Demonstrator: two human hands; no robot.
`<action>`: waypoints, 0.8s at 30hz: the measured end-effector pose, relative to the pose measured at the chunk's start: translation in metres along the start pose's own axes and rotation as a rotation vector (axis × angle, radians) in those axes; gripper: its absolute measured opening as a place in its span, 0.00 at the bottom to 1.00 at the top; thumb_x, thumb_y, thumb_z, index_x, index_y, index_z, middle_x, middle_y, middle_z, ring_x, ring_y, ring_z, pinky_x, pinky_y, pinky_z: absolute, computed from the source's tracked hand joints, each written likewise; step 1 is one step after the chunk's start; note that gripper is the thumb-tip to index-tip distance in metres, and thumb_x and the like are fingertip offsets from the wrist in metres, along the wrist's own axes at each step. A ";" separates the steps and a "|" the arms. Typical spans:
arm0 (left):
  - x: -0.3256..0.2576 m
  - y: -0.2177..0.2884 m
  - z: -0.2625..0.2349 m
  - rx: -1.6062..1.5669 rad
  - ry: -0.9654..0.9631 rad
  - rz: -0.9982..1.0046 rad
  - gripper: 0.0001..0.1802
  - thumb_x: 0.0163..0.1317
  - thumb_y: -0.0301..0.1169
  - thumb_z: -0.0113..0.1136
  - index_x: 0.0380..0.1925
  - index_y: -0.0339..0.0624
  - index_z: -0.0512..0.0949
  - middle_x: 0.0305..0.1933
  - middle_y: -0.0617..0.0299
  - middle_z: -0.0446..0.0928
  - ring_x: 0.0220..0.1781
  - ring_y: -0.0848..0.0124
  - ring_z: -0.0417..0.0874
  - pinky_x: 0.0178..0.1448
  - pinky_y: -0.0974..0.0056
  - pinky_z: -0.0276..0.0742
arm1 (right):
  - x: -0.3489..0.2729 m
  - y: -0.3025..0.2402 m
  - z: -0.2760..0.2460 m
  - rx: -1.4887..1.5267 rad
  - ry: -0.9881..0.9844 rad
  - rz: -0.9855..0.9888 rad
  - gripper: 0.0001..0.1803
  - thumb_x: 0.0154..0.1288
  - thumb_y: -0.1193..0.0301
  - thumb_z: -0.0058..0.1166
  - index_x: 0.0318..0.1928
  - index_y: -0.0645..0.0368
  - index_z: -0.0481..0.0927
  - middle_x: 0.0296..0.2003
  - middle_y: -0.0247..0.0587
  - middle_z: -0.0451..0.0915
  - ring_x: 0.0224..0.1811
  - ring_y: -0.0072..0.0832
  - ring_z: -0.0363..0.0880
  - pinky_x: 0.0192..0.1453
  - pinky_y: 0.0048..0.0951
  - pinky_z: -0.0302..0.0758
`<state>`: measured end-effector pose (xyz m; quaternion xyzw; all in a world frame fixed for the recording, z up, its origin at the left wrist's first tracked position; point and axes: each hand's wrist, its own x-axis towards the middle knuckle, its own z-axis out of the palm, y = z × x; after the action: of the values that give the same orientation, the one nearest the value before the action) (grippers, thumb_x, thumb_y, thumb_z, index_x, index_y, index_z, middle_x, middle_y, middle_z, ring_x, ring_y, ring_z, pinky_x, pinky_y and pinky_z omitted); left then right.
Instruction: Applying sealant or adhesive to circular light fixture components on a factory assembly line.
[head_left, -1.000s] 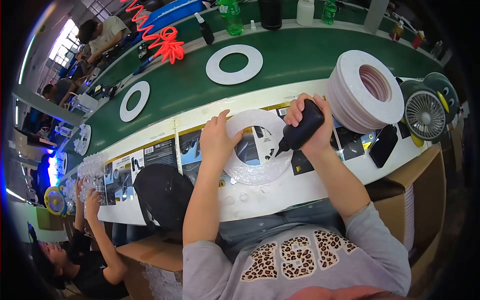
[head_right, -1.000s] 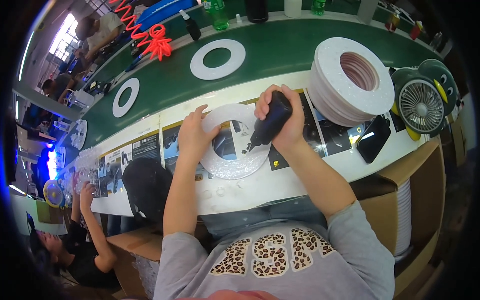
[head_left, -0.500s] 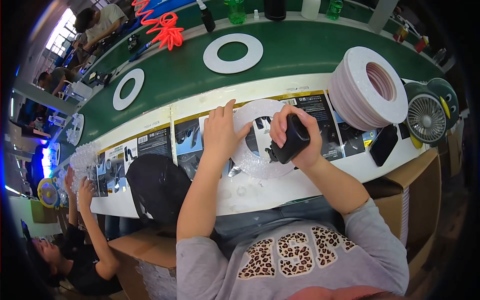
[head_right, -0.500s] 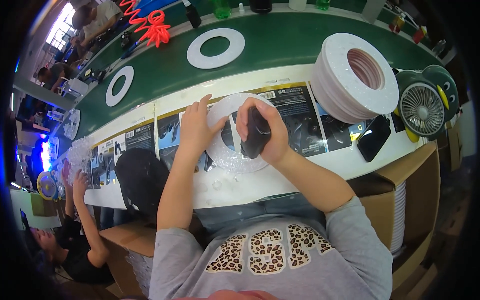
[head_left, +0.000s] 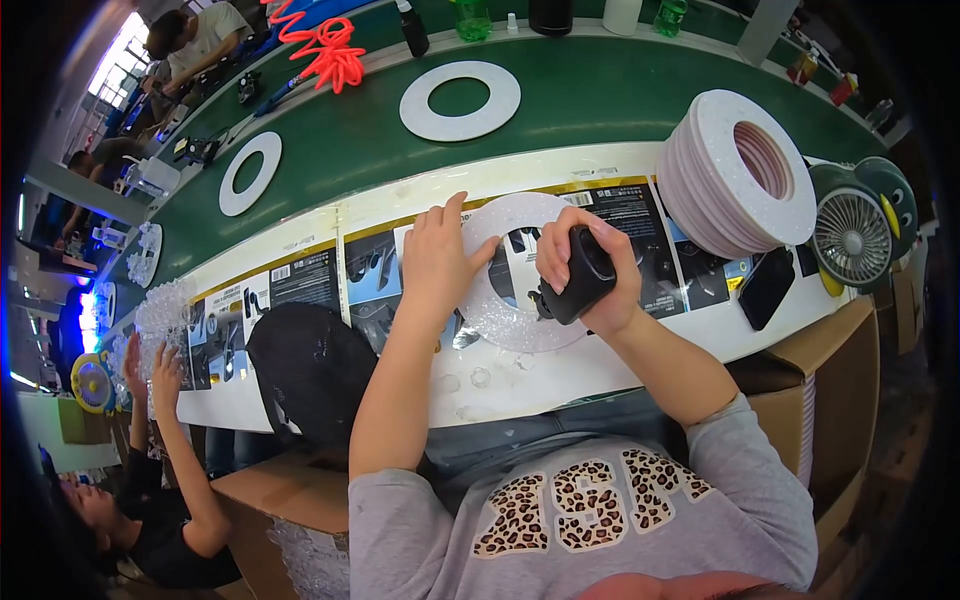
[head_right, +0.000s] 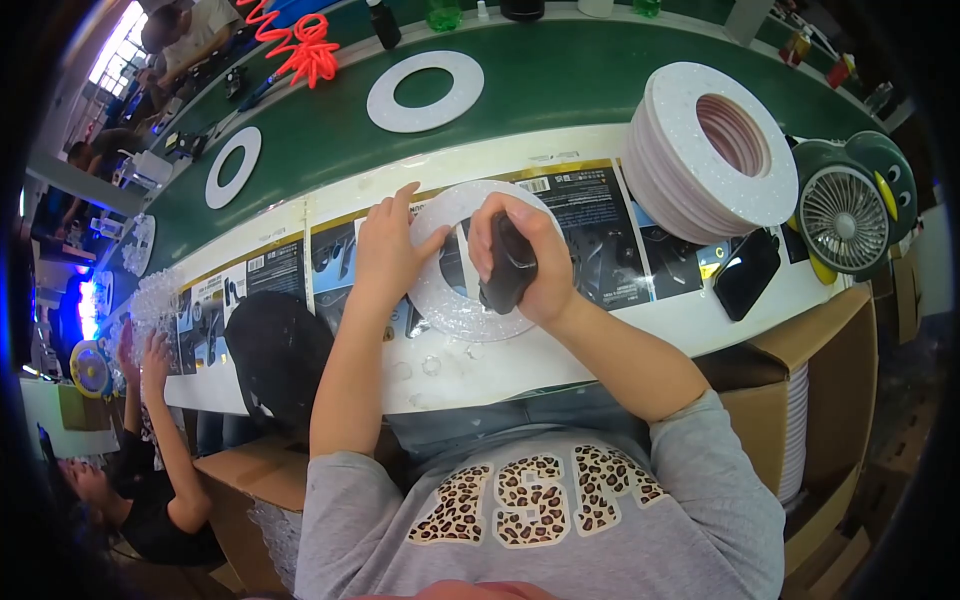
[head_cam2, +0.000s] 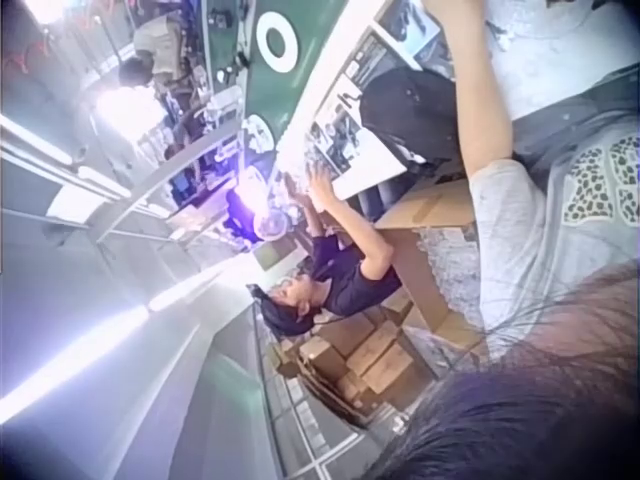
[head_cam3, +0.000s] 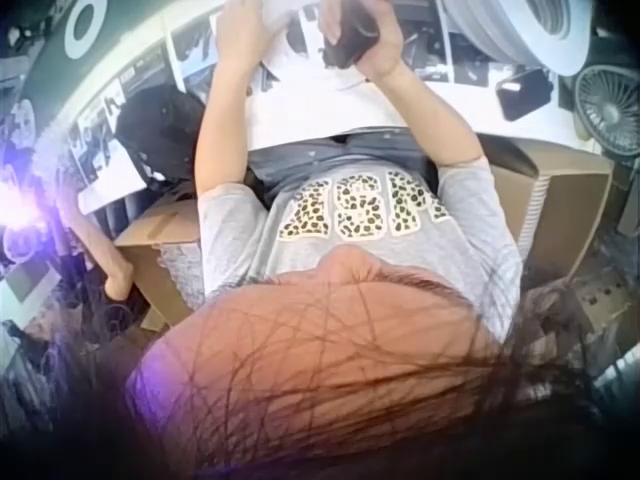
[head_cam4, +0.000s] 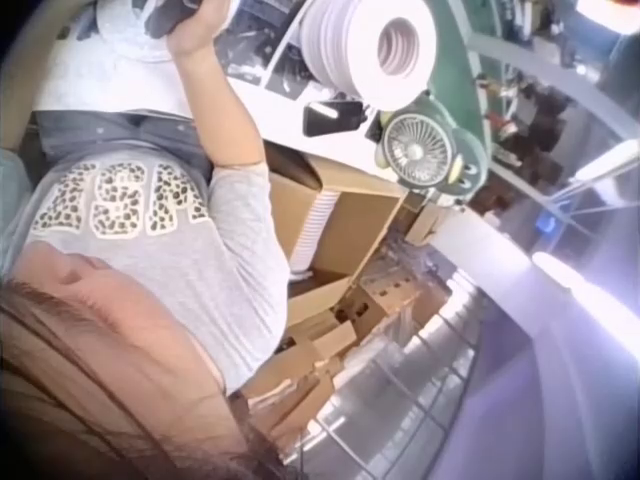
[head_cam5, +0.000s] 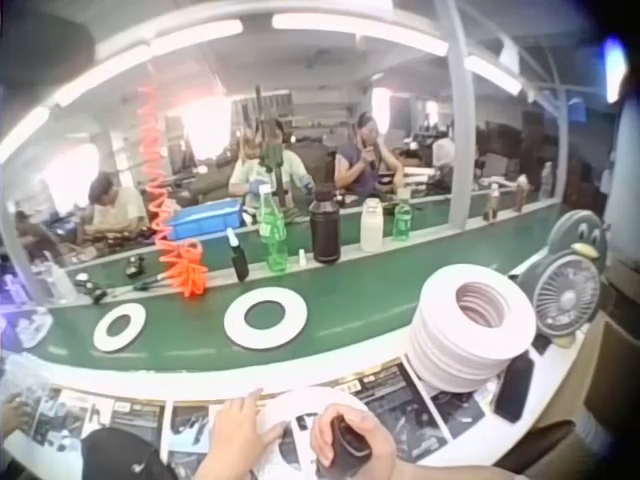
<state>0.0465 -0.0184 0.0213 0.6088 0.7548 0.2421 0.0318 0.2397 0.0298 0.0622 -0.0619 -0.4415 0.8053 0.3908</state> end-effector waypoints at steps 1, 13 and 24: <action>0.000 0.000 0.000 0.002 -0.003 -0.002 0.38 0.50 0.44 0.73 0.59 0.39 0.71 0.45 0.52 0.78 0.51 0.56 0.77 0.53 0.55 0.72 | 0.000 0.000 0.000 -0.004 0.004 0.001 0.21 0.70 0.54 0.36 0.29 0.58 0.64 0.20 0.37 0.67 0.23 0.23 0.65 0.34 0.22 0.65; -0.001 0.001 -0.002 -0.009 -0.004 0.007 0.35 0.51 0.44 0.72 0.57 0.39 0.73 0.43 0.53 0.81 0.47 0.58 0.80 0.49 0.56 0.72 | -0.001 -0.007 0.004 0.015 0.016 -0.025 0.20 0.70 0.54 0.36 0.28 0.58 0.64 0.20 0.37 0.66 0.23 0.23 0.65 0.33 0.23 0.64; 0.000 0.003 -0.005 -0.013 -0.025 0.018 0.35 0.51 0.44 0.72 0.56 0.40 0.73 0.36 0.55 0.82 0.41 0.59 0.82 0.45 0.56 0.73 | -0.003 -0.005 0.002 -0.050 -0.034 0.007 0.21 0.71 0.54 0.36 0.29 0.59 0.64 0.20 0.38 0.67 0.23 0.22 0.65 0.33 0.22 0.65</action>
<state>0.0480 -0.0196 0.0269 0.6185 0.7472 0.2395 0.0431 0.2441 0.0275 0.0670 -0.0596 -0.4679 0.7963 0.3787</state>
